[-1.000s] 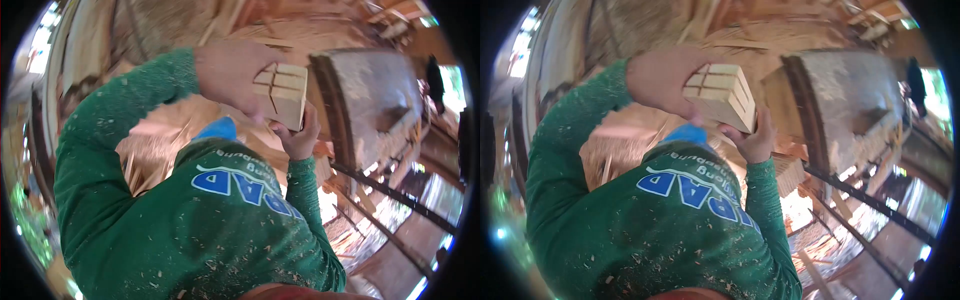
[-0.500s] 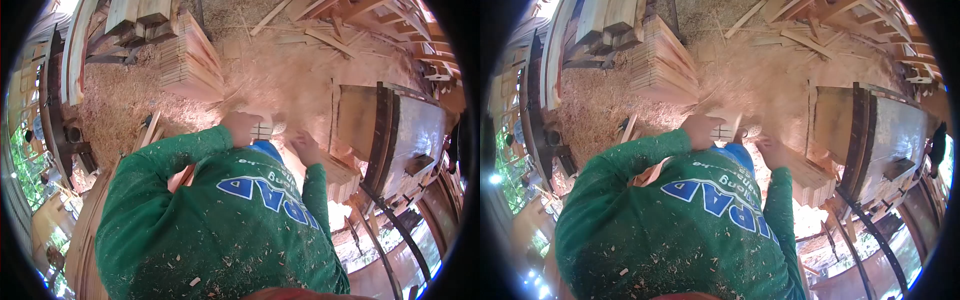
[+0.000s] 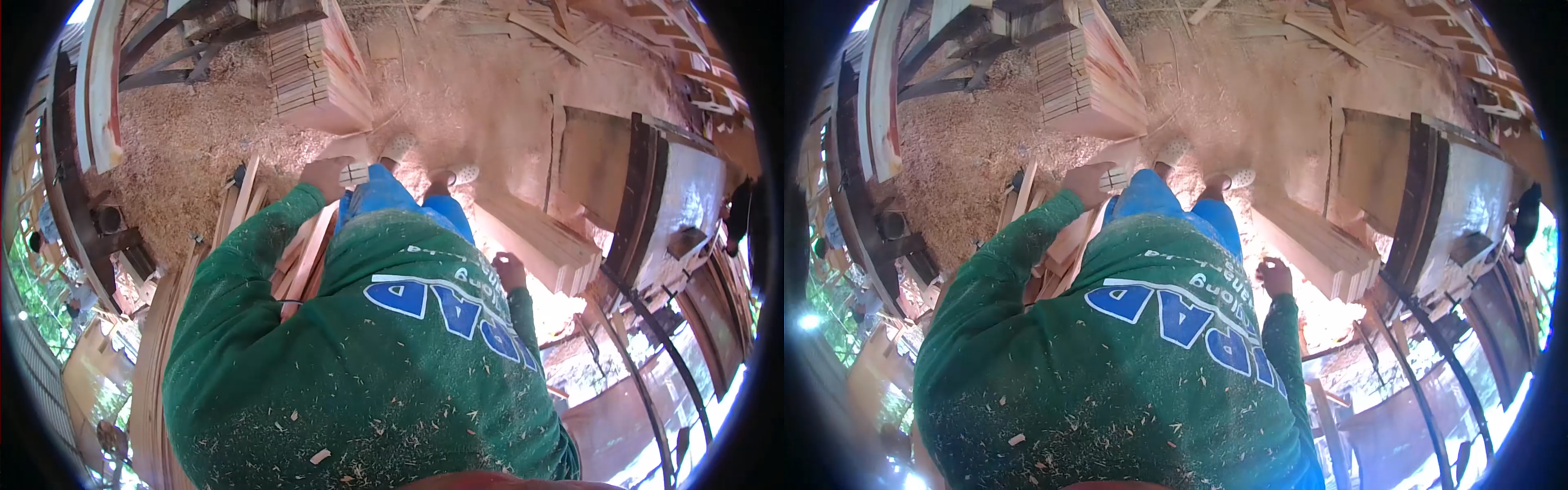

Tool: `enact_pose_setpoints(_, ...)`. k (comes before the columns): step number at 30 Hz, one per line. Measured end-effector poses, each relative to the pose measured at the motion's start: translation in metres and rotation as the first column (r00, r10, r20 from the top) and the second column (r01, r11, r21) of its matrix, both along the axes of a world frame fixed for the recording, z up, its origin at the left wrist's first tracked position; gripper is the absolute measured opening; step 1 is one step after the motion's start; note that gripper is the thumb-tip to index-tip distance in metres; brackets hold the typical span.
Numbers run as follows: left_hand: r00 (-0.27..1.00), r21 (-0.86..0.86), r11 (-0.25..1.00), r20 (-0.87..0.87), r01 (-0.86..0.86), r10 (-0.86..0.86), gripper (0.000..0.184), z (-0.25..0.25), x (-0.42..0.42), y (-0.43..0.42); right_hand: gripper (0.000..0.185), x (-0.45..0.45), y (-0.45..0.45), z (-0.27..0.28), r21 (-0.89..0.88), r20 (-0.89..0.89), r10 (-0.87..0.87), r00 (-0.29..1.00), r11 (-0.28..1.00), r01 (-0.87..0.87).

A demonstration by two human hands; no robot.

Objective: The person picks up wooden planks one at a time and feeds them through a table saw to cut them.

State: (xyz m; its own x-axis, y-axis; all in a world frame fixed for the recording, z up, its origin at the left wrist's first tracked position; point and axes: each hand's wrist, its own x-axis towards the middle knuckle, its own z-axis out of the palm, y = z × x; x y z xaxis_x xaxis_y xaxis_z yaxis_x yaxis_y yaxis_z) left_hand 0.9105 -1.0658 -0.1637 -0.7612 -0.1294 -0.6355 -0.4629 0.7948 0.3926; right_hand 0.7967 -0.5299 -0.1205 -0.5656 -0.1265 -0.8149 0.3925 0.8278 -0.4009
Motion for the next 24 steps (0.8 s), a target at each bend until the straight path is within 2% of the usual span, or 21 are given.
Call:
enact_pose_setpoints(1, 1.000, 0.000, 1.000, -0.026, 0.005, -0.005, 0.069, -0.008, 0.008, -0.006, 0.030, -0.002, 0.000, -0.012, -0.090, 0.071, -0.218, 0.973, 0.970, 0.224)
enact_pose_setpoints(2, 0.998, -0.006, 1.000, -0.069, 0.001, -0.002, 0.067, -0.020, 0.017, -0.013, 0.028, -0.015, -0.023, 0.001, 0.044, 0.041, -0.155, 0.987, 0.987, 0.153)
enact_pose_setpoints(3, 0.994, -0.012, 1.000, -0.112, -0.005, 0.004, 0.065, -0.034, 0.028, -0.020, 0.029, -0.024, -0.028, 0.003, -0.034, 0.010, -0.123, 0.992, 0.992, 0.123)
enact_pose_setpoints(4, 0.988, -0.020, 1.000, -0.154, -0.014, 0.011, 0.064, -0.042, 0.035, -0.026, 0.031, -0.034, -0.037, 0.007, -0.011, -0.015, -0.092, 0.996, 0.996, 0.092)
enact_pose_setpoints(9, 0.997, -0.022, 0.998, -0.057, -0.057, 0.055, 0.067, -0.006, 0.019, -0.044, 0.032, -0.070, -0.073, 0.040, 0.013, -0.085, -0.063, 0.994, 0.998, 0.064)
enact_pose_setpoints(11, 0.997, 0.000, 0.997, 0.013, -0.071, 0.071, 0.066, -0.003, 0.014, -0.049, 0.033, -0.072, -0.073, 0.044, 0.005, -0.086, -0.053, 0.995, 0.999, 0.053)
enact_pose_setpoints(14, 0.995, 0.016, 0.995, 0.005, -0.103, 0.103, 0.063, -0.012, 0.009, -0.052, 0.033, -0.074, -0.062, 0.034, 0.017, -0.064, -0.013, 0.998, 1.000, 0.014)
enact_pose_setpoints(17, 0.958, -0.053, 0.973, -0.194, -0.224, 0.210, 0.060, -0.050, 0.015, -0.049, 0.032, -0.067, -0.053, 0.024, 0.030, -0.005, 0.004, 1.000, 1.000, -0.004)
enact_pose_setpoints(20, 0.892, -0.265, 0.947, -0.449, -0.183, 0.047, 0.060, -0.065, 0.018, -0.039, 0.032, -0.069, -0.054, 0.026, 0.069, 0.026, 0.001, 1.000, 0.998, -0.003)
enact_pose_setpoints(21, 0.946, -0.243, 0.958, -0.319, -0.150, 0.067, 0.068, -0.062, 0.014, -0.039, 0.032, -0.068, -0.056, 0.025, 0.086, 0.028, -0.008, 1.000, 0.996, 0.006)
enact_pose_setpoints(24, 0.977, -0.260, 0.954, -0.186, -0.148, 0.101, 0.084, -0.055, 0.009, -0.029, 0.033, -0.073, -0.052, 0.022, 0.066, 0.019, -0.019, 1.000, 0.998, 0.018)
